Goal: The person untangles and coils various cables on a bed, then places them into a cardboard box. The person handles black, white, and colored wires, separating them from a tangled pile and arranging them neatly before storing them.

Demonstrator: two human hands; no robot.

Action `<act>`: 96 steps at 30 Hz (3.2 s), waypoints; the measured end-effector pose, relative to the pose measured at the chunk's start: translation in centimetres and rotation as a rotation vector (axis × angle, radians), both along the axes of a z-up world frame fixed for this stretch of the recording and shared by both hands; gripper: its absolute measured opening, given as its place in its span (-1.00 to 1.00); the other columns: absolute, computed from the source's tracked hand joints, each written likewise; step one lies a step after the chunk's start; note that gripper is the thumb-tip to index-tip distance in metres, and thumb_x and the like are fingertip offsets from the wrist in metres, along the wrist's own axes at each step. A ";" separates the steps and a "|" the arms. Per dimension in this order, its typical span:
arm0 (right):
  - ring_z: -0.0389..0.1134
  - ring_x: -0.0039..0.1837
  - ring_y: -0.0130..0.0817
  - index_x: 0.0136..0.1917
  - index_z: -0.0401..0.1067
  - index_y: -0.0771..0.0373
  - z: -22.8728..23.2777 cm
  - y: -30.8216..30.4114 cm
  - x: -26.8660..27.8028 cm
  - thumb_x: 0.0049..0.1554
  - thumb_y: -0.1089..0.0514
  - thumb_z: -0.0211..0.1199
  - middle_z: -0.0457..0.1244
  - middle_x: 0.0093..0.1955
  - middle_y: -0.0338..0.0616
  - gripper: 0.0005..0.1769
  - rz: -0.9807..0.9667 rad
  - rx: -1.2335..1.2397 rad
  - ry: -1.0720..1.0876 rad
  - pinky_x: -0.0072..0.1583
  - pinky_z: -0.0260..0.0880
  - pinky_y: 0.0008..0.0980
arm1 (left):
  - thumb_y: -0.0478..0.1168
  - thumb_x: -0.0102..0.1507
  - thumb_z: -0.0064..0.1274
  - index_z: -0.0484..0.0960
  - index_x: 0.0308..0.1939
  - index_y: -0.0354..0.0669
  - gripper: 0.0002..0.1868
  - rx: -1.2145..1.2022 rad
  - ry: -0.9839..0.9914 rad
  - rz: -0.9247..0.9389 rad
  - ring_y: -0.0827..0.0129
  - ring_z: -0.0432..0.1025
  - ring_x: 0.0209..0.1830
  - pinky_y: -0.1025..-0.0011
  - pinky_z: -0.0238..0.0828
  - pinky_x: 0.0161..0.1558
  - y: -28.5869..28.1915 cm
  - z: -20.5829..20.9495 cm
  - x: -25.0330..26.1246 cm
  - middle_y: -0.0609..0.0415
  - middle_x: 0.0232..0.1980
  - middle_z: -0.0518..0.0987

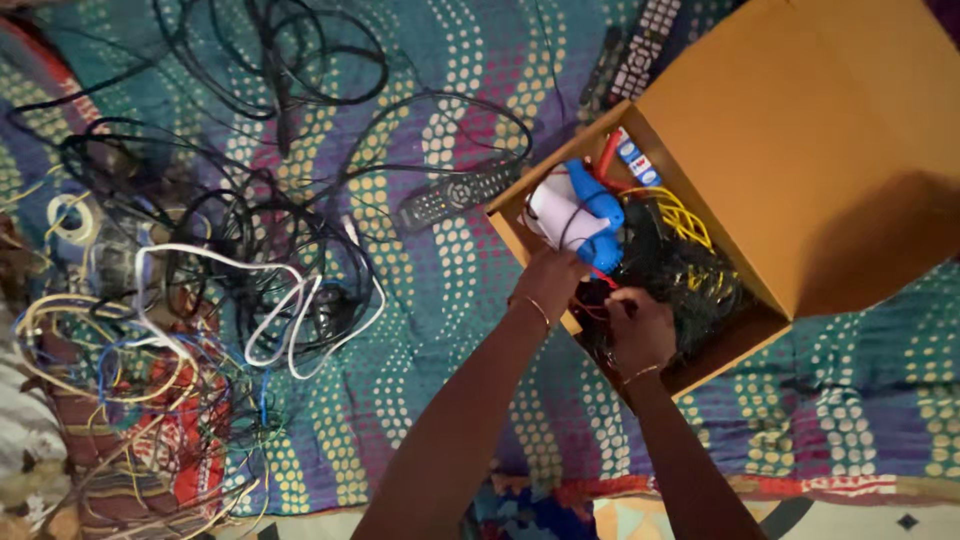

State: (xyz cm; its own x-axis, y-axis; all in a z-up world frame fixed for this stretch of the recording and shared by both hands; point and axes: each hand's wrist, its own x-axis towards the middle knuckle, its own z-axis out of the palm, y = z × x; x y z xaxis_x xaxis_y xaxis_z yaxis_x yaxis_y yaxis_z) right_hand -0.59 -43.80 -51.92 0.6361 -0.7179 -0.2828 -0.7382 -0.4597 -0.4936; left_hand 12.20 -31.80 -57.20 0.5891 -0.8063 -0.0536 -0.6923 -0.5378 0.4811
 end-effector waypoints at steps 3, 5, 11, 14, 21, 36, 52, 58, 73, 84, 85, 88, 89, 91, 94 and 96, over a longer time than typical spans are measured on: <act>0.35 0.07 -0.03 -0.11 0.57 0.04 -0.4 0.8 0.1 0.02 -0.08 0.42 0.38 -0.05 -0.16 -0.76 0.193 -0.153 -0.089 0.10 0.36 -0.12 | -0.20 0.28 0.01 0.69 -0.17 -0.04 -0.86 0.108 0.013 0.062 0.09 0.44 0.08 0.11 0.30 0.16 -0.3 1.1 -0.5 0.00 -0.02 0.54; 0.30 0.17 -0.02 -0.03 0.55 0.02 0.1 0.8 -0.7 0.17 -0.12 0.34 0.35 0.11 -0.22 -0.76 0.275 -0.164 -0.176 0.20 0.34 -0.06 | -0.19 0.24 0.04 0.70 -0.20 -0.02 -0.86 0.089 0.013 0.120 0.04 0.37 0.19 0.04 0.23 0.21 0.0 3.1 -0.3 -0.03 0.05 0.49; 0.04 0.54 0.14 0.33 0.44 -0.09 1.7 0.1 -2.8 0.24 -0.28 0.18 0.04 0.59 -0.07 -0.52 0.064 -0.343 -0.119 0.35 0.06 0.44 | 0.03 0.12 0.18 0.55 0.24 0.03 -0.40 0.010 -0.016 0.034 0.07 0.11 0.55 -0.17 0.00 0.50 0.1 7.3 -0.3 0.01 0.48 0.28; -0.29 0.67 0.27 0.59 0.14 -0.12 -0.7 -0.1 -2.4 0.16 -0.41 0.15 -0.26 0.72 0.09 -0.17 0.079 -0.280 0.001 0.38 -0.18 0.65 | 0.24 0.10 0.20 0.17 0.55 0.09 0.00 0.185 -0.100 -0.014 -0.01 -0.20 0.64 -0.43 -0.27 0.42 -1.8 7.0 -1.2 -0.04 0.63 -0.05; -0.57 0.69 0.42 0.70 -0.10 -0.23 -6.1 0.7 -2.3 0.19 -0.47 -0.01 -0.46 0.77 0.05 -0.09 0.202 -0.285 0.267 0.32 -0.44 0.84 | 0.33 0.16 0.08 0.05 0.60 0.35 -0.02 0.434 -0.075 -0.067 -0.05 -0.40 0.68 -0.46 -0.36 0.43 -2.8 4.3 -1.3 0.00 0.70 -0.26; -0.42 0.72 0.33 0.70 0.04 -0.24 -7.5 -1.5 -3.9 0.23 -0.43 0.00 -0.35 0.81 -0.03 -0.16 0.250 -0.327 0.098 0.35 -0.36 0.81 | 0.29 0.27 0.04 0.06 0.61 0.43 -0.13 0.046 -0.222 0.039 0.06 -0.19 0.73 -0.60 -0.45 0.46 2.7 4.2 -3.8 0.05 0.73 -0.12; 0.37 0.27 -0.05 0.31 0.46 0.22 0.6 39.7 0.5 0.16 0.11 0.11 0.36 0.24 0.00 -0.54 0.763 0.498 -0.315 0.28 0.33 -0.14 | -0.16 0.14 0.13 0.39 0.30 -0.09 -0.37 -0.004 -0.363 1.258 -0.03 0.18 0.42 -0.20 -0.16 0.33 42.4 9.3 -13.9 -0.14 0.39 0.34; 0.35 0.19 0.02 -0.01 0.55 0.14 4.6 47.7 1.6 0.02 0.05 0.16 0.34 0.15 0.04 -0.70 1.335 -0.225 -0.087 0.08 0.34 0.01 | -0.32 0.12 0.03 0.45 0.23 -0.16 -0.46 -0.309 -0.061 1.504 0.13 0.35 0.27 -0.06 -0.02 0.28 46.4 12.8 -12.8 -0.04 0.19 0.54; 0.14 -0.26 -0.59 -0.02 0.47 0.20 33.4 37.7 7.0 0.22 0.04 0.18 0.22 -0.26 -0.40 -0.80 0.380 1.020 -0.561 -0.23 0.07 -0.50 | -0.11 0.29 0.12 0.65 -0.15 -0.14 -0.81 -0.789 0.324 0.744 0.23 0.53 -0.37 0.31 0.43 -0.25 49.3 38.5 -4.8 -0.01 -0.35 0.61; 0.13 -0.19 -0.59 -0.03 0.54 0.36 42.1 28.7 8.4 0.28 0.05 0.15 0.27 -0.26 -0.42 -0.68 0.407 0.655 -0.661 -0.13 0.13 -0.51 | -0.13 0.45 -0.06 0.63 -0.13 -0.28 -0.72 -1.506 0.810 0.491 0.59 0.23 -0.54 0.52 0.23 -0.43 47.7 44.8 -0.3 0.26 -0.46 0.40; 0.21 -0.17 -0.59 -0.05 0.55 0.37 41.2 28.9 8.4 0.24 0.05 0.14 0.36 -0.24 -0.38 -0.67 0.448 0.570 -0.670 -0.08 0.24 -0.52 | -0.11 0.47 -0.08 0.61 -0.12 -0.28 -0.71 -1.575 0.960 0.440 0.60 0.19 -0.59 0.53 0.21 -0.48 47.8 46.1 -0.4 0.30 -0.53 0.31; 0.22 -0.10 -0.54 0.03 0.61 0.42 40.0 28.0 7.5 0.32 0.04 0.17 0.26 -0.19 -0.29 -0.62 0.478 0.555 -0.651 -0.04 0.22 -0.48 | -0.10 0.49 -0.12 0.58 -0.05 -0.31 -0.69 -1.540 1.321 0.279 0.68 0.11 -0.60 0.65 0.01 -0.58 48.4 49.8 -1.3 0.30 -0.49 0.31; 0.25 -0.08 -0.56 0.03 0.60 0.40 40.3 27.9 7.2 0.30 0.06 0.17 0.31 -0.15 -0.29 -0.64 0.464 0.581 -0.677 -0.02 0.24 -0.49 | -0.09 0.48 -0.12 0.59 -0.05 -0.33 -0.67 -1.516 1.343 0.264 0.68 0.10 -0.61 0.66 -0.01 -0.59 48.7 50.6 -1.7 0.30 -0.50 0.31; 0.31 -0.04 -0.59 0.03 0.56 0.37 42.0 27.2 6.2 0.24 0.09 0.17 0.41 -0.08 -0.29 -0.69 0.435 0.631 -0.717 0.02 0.29 -0.51 | -0.08 0.48 -0.10 0.60 -0.03 -0.38 -0.63 -1.471 1.396 0.239 0.70 0.09 -0.64 0.67 -0.04 -0.62 49.5 51.6 -2.4 0.29 -0.51 0.32; 0.34 -0.06 -0.57 0.00 0.59 0.38 45.4 25.4 5.8 0.26 0.13 0.16 0.41 -0.13 -0.27 -0.72 0.362 0.218 -0.748 0.03 0.33 -0.49 | -0.22 0.40 -0.08 0.68 0.07 -0.33 -0.69 -1.053 1.294 0.271 0.73 0.10 -0.66 0.69 -0.03 -0.62 49.9 51.8 -3.6 0.28 -0.48 0.42; 0.34 -0.09 -0.62 0.04 0.57 0.35 46.7 24.9 5.5 0.27 0.13 0.16 0.38 -0.10 -0.32 -0.73 0.512 -0.107 -0.840 0.01 0.32 -0.50 | -0.25 0.38 -0.04 0.69 0.05 -0.29 -0.72 -0.870 1.217 0.210 0.71 0.16 -0.64 0.67 0.01 -0.60 49.9 51.2 -4.8 0.23 -0.46 0.48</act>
